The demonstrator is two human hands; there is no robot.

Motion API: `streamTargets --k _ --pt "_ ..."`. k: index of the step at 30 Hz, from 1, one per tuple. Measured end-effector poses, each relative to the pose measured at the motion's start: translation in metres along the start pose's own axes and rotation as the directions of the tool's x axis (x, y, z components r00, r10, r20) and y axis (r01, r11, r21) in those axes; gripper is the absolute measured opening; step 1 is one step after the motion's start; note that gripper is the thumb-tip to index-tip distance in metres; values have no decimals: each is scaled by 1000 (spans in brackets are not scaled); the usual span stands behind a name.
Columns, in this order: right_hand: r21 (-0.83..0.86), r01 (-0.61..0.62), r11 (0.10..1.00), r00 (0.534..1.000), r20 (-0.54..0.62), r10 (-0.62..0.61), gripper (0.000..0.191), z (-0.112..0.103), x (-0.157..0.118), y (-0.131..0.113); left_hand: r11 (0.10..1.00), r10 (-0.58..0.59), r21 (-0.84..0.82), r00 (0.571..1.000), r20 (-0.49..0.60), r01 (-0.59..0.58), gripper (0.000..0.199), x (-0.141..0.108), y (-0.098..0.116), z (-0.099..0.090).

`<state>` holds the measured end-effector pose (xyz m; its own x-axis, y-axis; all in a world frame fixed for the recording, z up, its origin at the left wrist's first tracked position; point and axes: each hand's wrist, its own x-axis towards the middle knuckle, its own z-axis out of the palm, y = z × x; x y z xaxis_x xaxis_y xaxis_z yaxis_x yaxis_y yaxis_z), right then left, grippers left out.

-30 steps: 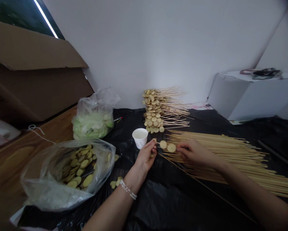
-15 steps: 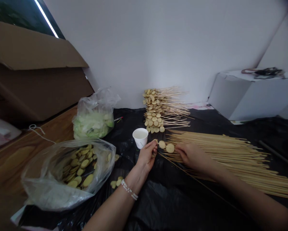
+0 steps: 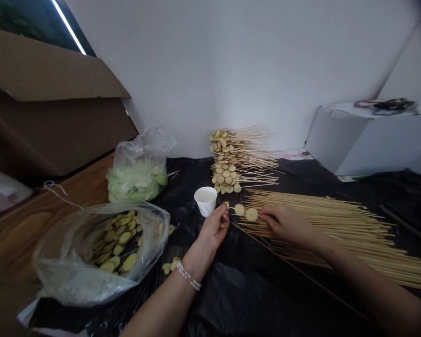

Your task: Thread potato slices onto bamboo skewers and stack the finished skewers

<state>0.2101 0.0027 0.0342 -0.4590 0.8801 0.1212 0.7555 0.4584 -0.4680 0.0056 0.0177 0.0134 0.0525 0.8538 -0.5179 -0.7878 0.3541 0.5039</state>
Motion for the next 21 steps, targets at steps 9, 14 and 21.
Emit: streamTargets --k 9,14,21 --pt "-21 5 1000 1000 -18 -5 30 0 0 2 1000 -7 -17 999 33 8 9 1 2 -1" --pt "-6 -15 1000 1000 8 15 29 0 0 -1 1000 -8 2 1000 29 8 9 2 1 -2" --pt "-1 1 1000 1000 -6 -1 29 3 1 0 1000 12 19 999 30 -12 10 3 -1 -2"
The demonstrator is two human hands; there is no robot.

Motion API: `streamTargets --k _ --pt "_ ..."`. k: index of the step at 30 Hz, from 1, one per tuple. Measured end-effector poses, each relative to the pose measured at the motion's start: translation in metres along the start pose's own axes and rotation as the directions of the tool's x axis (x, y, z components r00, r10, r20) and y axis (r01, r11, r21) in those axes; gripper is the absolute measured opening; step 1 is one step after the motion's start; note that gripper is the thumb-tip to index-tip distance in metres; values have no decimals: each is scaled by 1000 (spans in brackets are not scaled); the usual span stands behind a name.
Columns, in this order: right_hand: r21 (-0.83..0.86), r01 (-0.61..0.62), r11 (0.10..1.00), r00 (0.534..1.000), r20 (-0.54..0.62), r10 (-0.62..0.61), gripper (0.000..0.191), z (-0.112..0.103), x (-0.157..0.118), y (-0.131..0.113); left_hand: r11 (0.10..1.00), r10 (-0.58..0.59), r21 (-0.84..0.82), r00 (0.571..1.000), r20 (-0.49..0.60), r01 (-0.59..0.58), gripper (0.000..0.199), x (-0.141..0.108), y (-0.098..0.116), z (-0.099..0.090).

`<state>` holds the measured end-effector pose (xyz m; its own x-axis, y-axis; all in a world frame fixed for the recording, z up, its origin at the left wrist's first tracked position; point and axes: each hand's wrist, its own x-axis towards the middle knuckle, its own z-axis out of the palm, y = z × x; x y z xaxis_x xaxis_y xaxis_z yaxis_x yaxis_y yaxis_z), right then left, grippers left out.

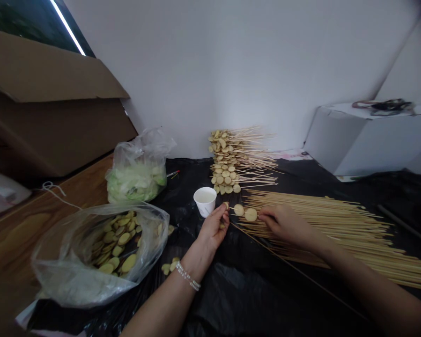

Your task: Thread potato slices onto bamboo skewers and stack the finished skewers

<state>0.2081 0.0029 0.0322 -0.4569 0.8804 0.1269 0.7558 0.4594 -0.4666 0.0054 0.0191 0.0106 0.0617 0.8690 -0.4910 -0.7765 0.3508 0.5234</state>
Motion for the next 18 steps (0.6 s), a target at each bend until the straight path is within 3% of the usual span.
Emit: streamTargets --k 18 --pt "-3 21 1000 999 -30 -21 28 0 -1 0 999 25 27 1000 -12 -25 11 0 0 -1"
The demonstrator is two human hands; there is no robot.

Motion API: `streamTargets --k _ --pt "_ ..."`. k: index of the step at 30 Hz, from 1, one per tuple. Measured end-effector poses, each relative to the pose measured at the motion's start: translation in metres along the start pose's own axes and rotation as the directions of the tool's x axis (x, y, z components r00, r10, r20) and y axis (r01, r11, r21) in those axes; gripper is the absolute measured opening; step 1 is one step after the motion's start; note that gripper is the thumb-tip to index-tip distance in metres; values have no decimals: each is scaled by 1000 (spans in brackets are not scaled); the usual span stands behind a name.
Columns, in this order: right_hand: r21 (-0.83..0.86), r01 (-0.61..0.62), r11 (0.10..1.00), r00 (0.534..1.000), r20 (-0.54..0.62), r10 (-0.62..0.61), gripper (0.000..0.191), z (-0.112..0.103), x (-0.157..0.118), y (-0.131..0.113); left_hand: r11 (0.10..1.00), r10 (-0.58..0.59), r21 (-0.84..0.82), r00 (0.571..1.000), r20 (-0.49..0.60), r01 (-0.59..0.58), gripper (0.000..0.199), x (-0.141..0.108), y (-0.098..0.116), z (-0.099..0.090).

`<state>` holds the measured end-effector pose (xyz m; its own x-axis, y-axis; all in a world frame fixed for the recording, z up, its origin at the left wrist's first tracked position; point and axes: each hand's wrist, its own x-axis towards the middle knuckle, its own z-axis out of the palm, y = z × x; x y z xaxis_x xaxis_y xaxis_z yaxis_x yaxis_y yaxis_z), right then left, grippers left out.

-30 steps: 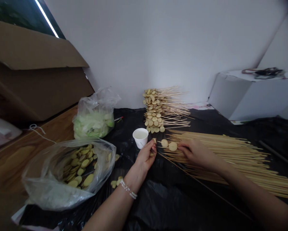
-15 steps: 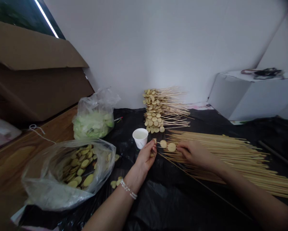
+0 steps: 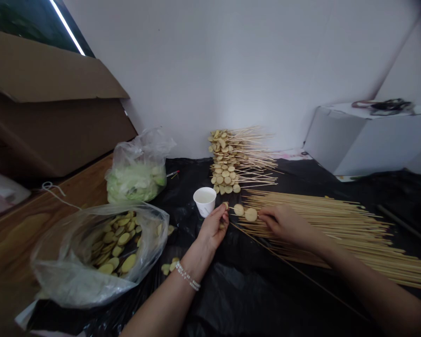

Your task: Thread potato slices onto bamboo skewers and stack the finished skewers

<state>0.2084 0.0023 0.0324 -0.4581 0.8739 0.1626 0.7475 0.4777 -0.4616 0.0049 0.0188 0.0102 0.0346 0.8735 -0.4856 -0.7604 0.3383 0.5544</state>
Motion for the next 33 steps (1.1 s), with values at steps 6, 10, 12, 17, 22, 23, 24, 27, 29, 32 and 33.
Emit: streamTargets --k 6,10,12,17,22,23,24,27,29,32,33 --pt "2 18 1000 1000 2 -18 29 -2 -1 0 999 13 38 1000 4 -14 11 0 -1 -1" --pt "1 15 1000 1000 8 -15 28 0 -1 1 997 42 69 999 9 -43 12 1 -3 -2" --pt "-7 9 1000 1000 15 -8 27 1 0 2 995 53 83 999 5 -54 12 1 -5 -1" --pt "-5 -5 1000 1000 21 5 27 4 0 2 990 78 114 997 -1 -77 12 0 -7 0" --pt "-38 -20 999 1000 -5 20 27 8 -2 0 985 102 140 995 -5 -100 13 1 -8 0" --pt "-48 -23 999 1000 -15 23 27 9 -2 -1 984 105 142 994 -7 -103 13 1 -8 0" --pt "-56 -25 998 999 -22 24 27 11 -2 -1 984 107 145 994 -10 -104 12 2 -8 -1" --pt "-54 -26 998 999 -29 24 26 13 -2 -2 983 107 154 994 -19 -102 9 2 -8 -1" --pt "-47 -30 998 999 -26 29 26 14 -2 -3 982 105 157 994 -18 -101 8 2 -8 -1" --pt "-66 -36 997 999 -26 34 27 13 -2 -6 982 110 155 994 -15 -106 7 2 -8 -1" --pt "-74 -34 997 999 -22 33 27 13 -3 -7 982 113 155 994 -15 -109 7 2 -8 -1"
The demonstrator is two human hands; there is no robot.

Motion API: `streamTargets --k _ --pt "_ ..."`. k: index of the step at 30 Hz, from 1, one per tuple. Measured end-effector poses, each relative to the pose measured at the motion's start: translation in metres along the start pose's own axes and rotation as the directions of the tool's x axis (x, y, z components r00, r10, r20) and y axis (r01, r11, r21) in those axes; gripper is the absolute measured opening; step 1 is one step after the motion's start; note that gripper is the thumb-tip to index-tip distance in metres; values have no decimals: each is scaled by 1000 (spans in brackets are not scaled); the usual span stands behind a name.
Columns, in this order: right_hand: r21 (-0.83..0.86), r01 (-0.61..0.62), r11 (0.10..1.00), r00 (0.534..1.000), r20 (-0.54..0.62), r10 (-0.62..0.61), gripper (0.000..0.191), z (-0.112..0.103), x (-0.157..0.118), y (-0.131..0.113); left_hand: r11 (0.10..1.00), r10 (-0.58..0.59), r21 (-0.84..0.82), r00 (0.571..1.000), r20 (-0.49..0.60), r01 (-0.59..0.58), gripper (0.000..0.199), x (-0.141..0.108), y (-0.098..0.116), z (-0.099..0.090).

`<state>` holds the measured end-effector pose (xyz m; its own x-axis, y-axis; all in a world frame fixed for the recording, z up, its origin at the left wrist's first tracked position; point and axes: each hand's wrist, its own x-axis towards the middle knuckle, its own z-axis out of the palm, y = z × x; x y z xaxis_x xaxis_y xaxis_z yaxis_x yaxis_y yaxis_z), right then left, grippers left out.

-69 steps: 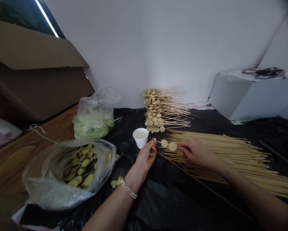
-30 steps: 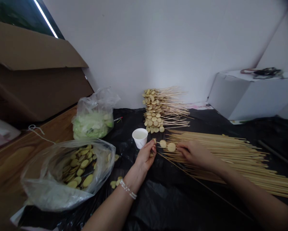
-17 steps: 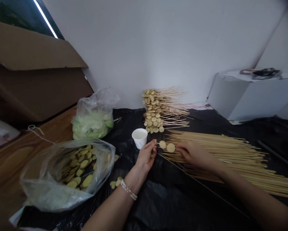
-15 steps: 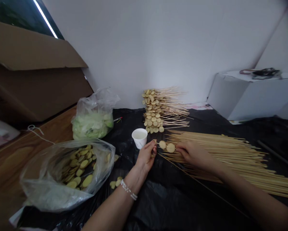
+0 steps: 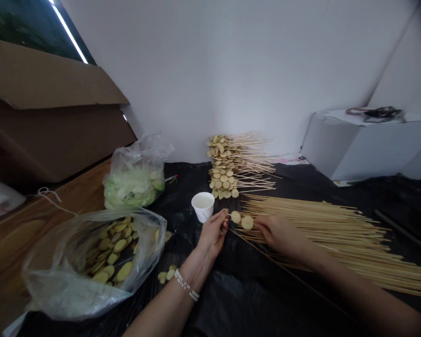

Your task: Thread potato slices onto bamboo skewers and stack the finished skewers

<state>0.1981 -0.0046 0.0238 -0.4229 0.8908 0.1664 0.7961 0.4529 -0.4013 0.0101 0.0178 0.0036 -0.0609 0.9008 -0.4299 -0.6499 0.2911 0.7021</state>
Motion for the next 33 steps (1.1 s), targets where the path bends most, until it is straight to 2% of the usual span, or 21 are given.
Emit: streamTargets --k 9,20,33 --pt "-8 -23 1000 1000 1 23 27 5 -1 -7 1000 1 13 1000 5 -1 10 0 0 1" --pt "18 -11 1000 1000 -7 11 28 0 1 -1 997 -37 -61 999 0 37 10 1 2 0" --pt "26 -18 999 1000 -6 18 27 7 0 -3 1000 14 -1 1000 0 -14 5 1 -1 -1"
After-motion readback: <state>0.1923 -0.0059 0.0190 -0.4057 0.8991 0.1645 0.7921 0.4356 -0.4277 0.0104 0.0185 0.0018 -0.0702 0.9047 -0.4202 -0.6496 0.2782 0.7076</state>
